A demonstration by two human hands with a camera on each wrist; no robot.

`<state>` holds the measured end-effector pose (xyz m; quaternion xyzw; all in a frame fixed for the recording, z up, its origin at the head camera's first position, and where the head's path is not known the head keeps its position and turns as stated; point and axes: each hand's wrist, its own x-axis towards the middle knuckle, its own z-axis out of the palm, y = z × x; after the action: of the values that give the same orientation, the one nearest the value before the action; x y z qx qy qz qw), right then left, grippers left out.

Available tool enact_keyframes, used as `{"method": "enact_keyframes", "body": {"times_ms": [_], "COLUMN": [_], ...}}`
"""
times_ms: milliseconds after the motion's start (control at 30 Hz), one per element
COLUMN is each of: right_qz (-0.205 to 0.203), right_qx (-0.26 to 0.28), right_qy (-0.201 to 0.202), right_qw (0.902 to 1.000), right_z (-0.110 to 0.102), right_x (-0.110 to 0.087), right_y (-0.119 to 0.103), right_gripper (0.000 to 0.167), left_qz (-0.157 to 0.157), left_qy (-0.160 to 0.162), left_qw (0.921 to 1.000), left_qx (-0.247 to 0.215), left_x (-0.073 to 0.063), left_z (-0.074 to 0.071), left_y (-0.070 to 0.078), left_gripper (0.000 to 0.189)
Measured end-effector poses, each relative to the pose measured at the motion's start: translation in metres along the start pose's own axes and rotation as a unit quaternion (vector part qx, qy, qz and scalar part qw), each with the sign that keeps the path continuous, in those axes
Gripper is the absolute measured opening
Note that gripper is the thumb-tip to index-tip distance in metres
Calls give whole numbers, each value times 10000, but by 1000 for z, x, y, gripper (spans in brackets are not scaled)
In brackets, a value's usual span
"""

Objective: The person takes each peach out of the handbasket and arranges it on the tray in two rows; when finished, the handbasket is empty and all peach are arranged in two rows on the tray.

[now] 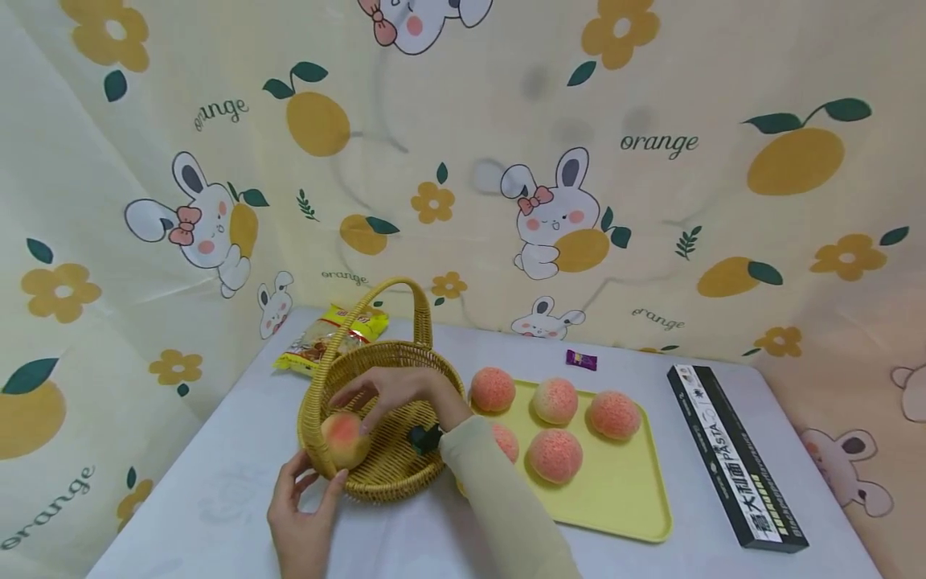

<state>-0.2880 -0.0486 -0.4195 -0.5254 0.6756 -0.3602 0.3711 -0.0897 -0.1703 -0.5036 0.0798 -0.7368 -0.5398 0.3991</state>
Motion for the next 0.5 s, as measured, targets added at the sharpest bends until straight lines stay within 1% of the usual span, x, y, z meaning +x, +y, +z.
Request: {"method": "enact_keyframes", "body": {"times_ms": [167,267,367,433,500], "right_qz": [40,118,210,254,288], "right_qx": [152,137,-4,-103,-258], "right_qy": [-34,-12,49,57,55], "right_qw": [9999,9998,9998,9996,9992], "right_z": [2,4,6,7,9], "right_x": [4,6,8,9,11], "right_y": [9,16,22,25,28], "right_gripper": [63,63,64,65,66], "left_qz": [82,90,37,-42,-157], "left_qy": [-26,-25,-38,-31,-28], "left_qw": [10000,10000,10000,10000,9998], "left_qx": [33,-11,-31,2,71], "left_x": [2,3,3,3,2], "left_z": [0,0,0,0,0], "left_y": [20,26,26,21,13], "left_gripper": [50,49,50,50,51]}}
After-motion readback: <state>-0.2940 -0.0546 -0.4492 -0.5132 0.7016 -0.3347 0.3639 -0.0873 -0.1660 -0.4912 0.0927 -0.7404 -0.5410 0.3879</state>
